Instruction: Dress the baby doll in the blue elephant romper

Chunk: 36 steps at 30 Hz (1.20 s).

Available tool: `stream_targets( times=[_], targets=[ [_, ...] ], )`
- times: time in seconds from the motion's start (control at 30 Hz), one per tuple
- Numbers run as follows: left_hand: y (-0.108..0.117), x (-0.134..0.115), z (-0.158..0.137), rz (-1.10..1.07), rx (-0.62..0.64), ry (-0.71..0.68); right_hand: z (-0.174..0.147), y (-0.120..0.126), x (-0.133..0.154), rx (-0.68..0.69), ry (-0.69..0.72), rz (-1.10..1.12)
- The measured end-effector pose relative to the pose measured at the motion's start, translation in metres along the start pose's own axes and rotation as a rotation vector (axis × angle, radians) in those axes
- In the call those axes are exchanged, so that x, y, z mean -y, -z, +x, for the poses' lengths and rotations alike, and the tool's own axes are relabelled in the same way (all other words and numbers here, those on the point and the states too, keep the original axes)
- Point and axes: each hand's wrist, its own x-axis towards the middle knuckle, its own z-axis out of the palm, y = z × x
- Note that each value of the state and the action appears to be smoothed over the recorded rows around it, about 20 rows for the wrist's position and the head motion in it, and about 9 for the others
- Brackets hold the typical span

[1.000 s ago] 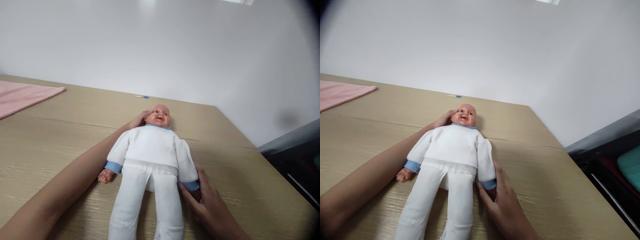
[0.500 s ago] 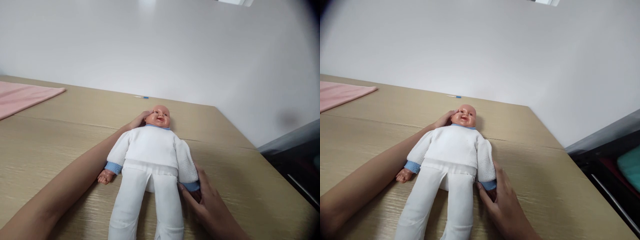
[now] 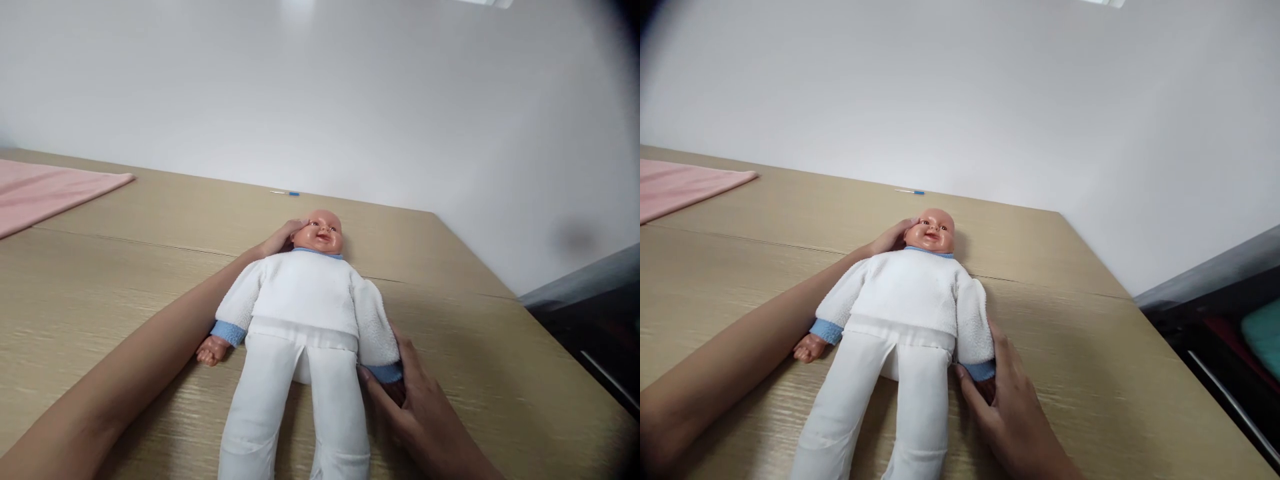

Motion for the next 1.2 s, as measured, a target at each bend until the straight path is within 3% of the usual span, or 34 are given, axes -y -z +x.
stream_targets(
  times=[0.33,0.7,1.2],
  targets=[
    [0.0020,0.0004,0.0028,0.001,0.068,-0.040,0.0020,0.0014,0.0020,-0.027,0.023,-0.007],
    [0.0017,0.0017,0.0037,0.009,0.009,-0.031,0.0028,0.0007,-0.0017,-0.057,0.066,-0.004],
    [-0.0001,0.0000,0.0015,0.056,0.030,-0.031,0.0022,0.0032,0.0021,-0.037,0.030,-0.039]
  ],
)
